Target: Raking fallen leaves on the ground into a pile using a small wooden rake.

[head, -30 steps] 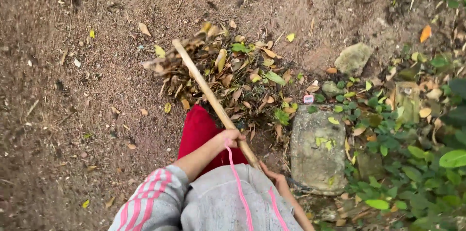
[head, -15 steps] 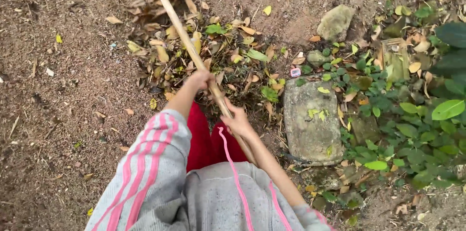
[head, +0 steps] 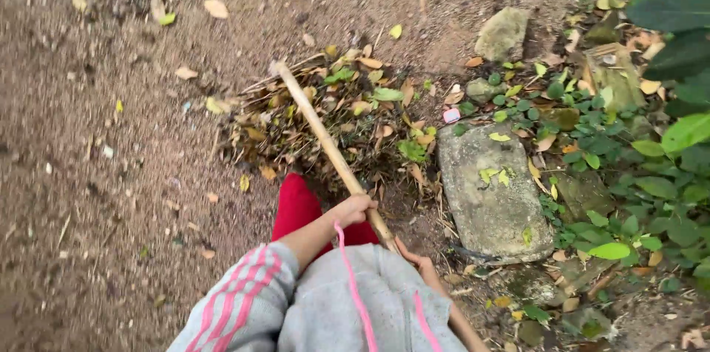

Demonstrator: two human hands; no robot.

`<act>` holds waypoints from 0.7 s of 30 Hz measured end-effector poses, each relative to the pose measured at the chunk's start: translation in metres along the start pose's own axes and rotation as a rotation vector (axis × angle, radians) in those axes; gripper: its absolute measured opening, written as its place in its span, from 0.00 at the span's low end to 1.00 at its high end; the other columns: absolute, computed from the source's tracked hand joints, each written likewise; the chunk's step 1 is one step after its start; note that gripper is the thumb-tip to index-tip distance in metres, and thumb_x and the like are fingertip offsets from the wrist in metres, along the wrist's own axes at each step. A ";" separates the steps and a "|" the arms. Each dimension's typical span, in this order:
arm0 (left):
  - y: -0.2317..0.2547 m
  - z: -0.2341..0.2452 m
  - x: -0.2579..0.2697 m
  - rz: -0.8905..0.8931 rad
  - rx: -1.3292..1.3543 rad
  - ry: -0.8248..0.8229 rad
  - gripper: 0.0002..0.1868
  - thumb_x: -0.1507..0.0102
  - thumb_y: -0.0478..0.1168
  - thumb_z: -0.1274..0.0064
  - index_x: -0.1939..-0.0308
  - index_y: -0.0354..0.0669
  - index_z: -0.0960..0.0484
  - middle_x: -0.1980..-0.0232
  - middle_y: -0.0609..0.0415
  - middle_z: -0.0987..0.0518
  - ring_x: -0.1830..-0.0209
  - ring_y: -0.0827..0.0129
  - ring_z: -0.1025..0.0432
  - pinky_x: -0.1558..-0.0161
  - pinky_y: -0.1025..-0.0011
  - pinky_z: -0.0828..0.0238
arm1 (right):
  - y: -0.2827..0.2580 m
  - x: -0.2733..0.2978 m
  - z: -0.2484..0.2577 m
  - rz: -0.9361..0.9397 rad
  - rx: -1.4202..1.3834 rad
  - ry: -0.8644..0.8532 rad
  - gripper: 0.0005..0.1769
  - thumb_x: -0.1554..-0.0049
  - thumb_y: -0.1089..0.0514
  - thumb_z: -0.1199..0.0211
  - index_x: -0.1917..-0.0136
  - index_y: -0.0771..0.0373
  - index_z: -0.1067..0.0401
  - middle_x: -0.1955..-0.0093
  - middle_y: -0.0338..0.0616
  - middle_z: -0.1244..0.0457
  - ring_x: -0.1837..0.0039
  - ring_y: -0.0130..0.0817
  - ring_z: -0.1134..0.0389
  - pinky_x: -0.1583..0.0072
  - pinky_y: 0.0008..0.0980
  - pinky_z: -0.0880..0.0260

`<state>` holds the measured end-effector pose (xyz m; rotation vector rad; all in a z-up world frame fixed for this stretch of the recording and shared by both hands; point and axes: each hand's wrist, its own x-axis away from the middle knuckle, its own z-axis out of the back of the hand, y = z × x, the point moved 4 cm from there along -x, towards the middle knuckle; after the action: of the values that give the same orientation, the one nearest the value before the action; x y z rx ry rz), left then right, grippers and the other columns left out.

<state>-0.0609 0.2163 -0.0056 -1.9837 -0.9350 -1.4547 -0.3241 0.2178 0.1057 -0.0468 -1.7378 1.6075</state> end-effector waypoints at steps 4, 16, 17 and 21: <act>0.046 0.009 -0.013 -0.091 -0.028 0.103 0.47 0.32 0.28 0.22 0.12 0.35 0.32 0.14 0.34 0.28 0.06 0.42 0.34 0.06 0.36 0.42 | -0.019 -0.042 -0.004 -0.089 -0.061 0.041 0.49 0.40 0.65 0.10 0.08 0.56 0.22 0.08 0.47 0.31 0.11 0.44 0.34 0.13 0.49 0.33; 0.141 0.077 -0.053 -0.227 -0.175 0.147 0.41 0.27 0.34 0.20 0.16 0.33 0.29 0.28 0.37 0.19 0.27 0.46 0.16 0.25 0.34 0.17 | -0.019 -0.150 -0.097 -0.356 -0.085 0.193 0.54 0.37 0.65 0.22 0.02 0.39 0.31 0.08 0.76 0.38 0.63 0.41 0.20 0.66 0.31 0.16; 0.126 0.071 -0.050 -0.208 -0.320 0.168 0.46 0.28 0.37 0.17 0.13 0.36 0.31 0.18 0.33 0.22 0.17 0.40 0.20 0.20 0.31 0.19 | -0.018 -0.136 -0.098 -0.287 -0.141 0.239 0.55 0.40 0.67 0.20 0.04 0.41 0.28 0.14 0.78 0.31 0.58 0.40 0.19 0.66 0.32 0.18; 0.043 0.040 0.040 -1.033 -2.013 -0.167 0.30 0.37 0.34 0.28 0.32 0.65 0.07 0.33 0.57 0.09 0.22 0.54 0.16 0.15 0.48 0.24 | -0.013 0.000 -0.092 -0.243 -0.044 0.309 0.57 0.45 0.63 0.11 0.06 0.43 0.24 0.24 0.67 0.21 0.36 0.38 0.24 0.44 0.35 0.19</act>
<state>0.0043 0.2273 0.0202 -2.7925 -0.2289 -3.8472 -0.2688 0.2922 0.1097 -0.0955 -1.4781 1.3098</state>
